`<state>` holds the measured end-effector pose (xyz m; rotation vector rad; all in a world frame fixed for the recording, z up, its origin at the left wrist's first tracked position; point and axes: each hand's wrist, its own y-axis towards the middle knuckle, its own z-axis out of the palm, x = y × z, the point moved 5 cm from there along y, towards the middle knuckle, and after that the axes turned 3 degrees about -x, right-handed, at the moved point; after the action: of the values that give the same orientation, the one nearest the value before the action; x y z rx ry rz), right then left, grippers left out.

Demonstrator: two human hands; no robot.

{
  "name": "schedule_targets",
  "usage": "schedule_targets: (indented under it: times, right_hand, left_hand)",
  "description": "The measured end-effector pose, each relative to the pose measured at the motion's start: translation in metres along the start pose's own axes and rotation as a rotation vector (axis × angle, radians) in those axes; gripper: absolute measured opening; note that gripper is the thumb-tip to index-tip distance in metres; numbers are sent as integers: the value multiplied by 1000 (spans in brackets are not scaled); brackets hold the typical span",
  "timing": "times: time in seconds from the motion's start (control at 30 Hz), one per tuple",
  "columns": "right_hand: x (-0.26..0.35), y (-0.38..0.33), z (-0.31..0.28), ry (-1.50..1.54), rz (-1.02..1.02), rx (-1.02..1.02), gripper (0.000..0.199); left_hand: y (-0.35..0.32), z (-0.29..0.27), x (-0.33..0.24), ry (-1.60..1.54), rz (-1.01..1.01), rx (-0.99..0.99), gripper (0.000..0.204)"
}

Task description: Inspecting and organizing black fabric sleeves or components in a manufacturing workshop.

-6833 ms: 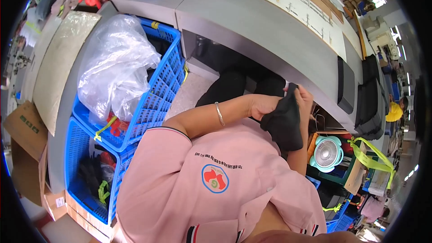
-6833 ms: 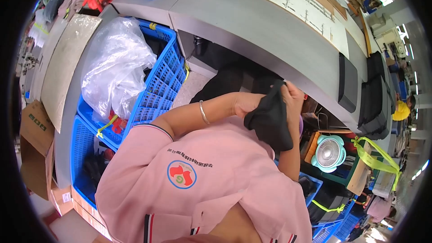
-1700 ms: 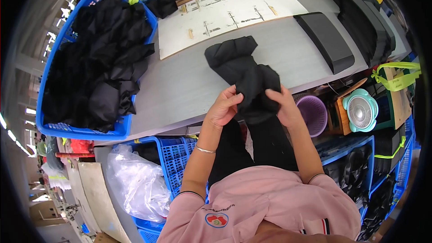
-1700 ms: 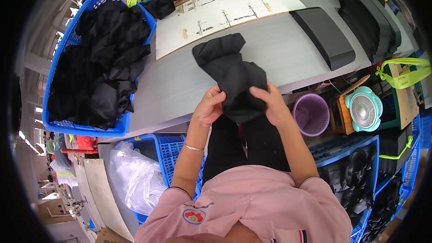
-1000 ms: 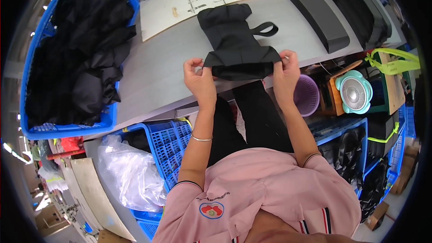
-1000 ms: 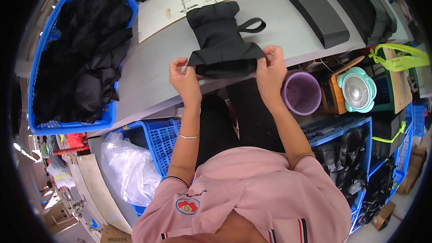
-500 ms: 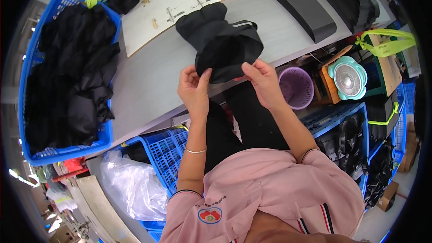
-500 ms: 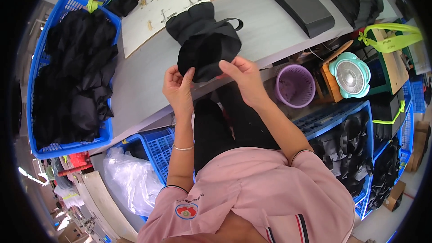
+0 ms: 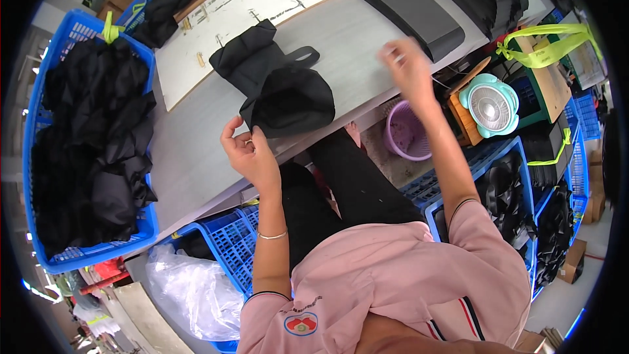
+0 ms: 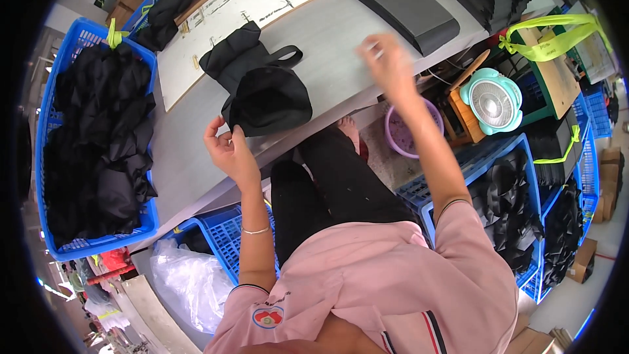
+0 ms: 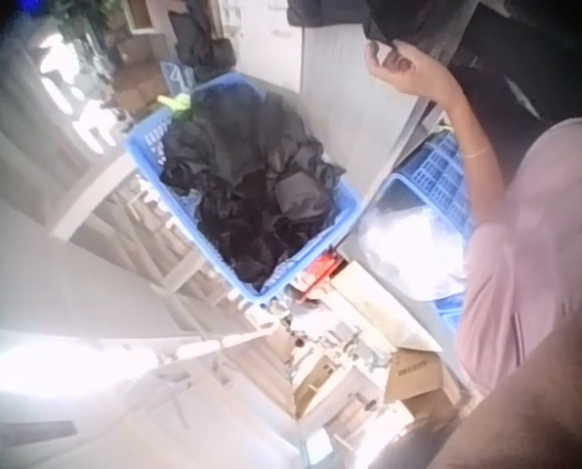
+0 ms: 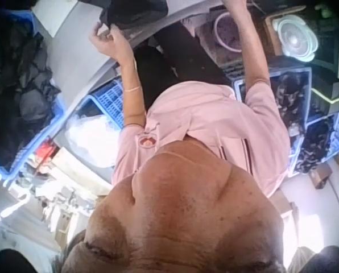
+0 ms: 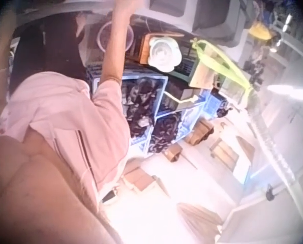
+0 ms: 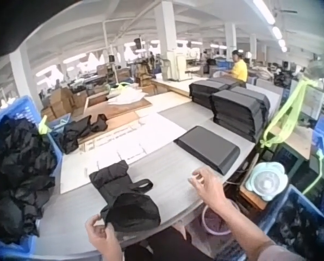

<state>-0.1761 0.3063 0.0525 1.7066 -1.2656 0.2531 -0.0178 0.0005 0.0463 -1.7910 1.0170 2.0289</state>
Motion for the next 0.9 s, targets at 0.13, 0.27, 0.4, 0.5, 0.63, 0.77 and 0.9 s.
schedule_targets:
  times: [0.13, 0.27, 0.4, 0.5, 0.63, 0.77, 0.9]
  right_hand:
    - [-52, 59, -32, -568, -225, -366, 28]
    - [-99, 88, -32, -493, -71, 7, 26]
    - [-78, 87, -34, -577, -201, -11, 18]
    - [-22, 47, -39, -743, -507, -208, 16]
    - [39, -54, -33, -793, -508, 9, 13]
    - [81, -127, -37, -423, -259, 150, 10]
    - [111, -166, -51, -57, 13, 323, 10]
  left_hand:
    - [-18, -7, -12, 13, 29, -8, 40]
    - [-35, -14, -16, -82, -20, -23, 41]
    - [-51, -13, -17, -147, -30, 36, 35]
    - [-66, -2, -14, -189, -82, 231, 26]
    - [-100, 29, 9, -393, -463, 601, 28]
    - [-142, 72, 36, -524, -729, 830, 54]
    - [-177, 96, 51, -669, -1002, 1041, 77]
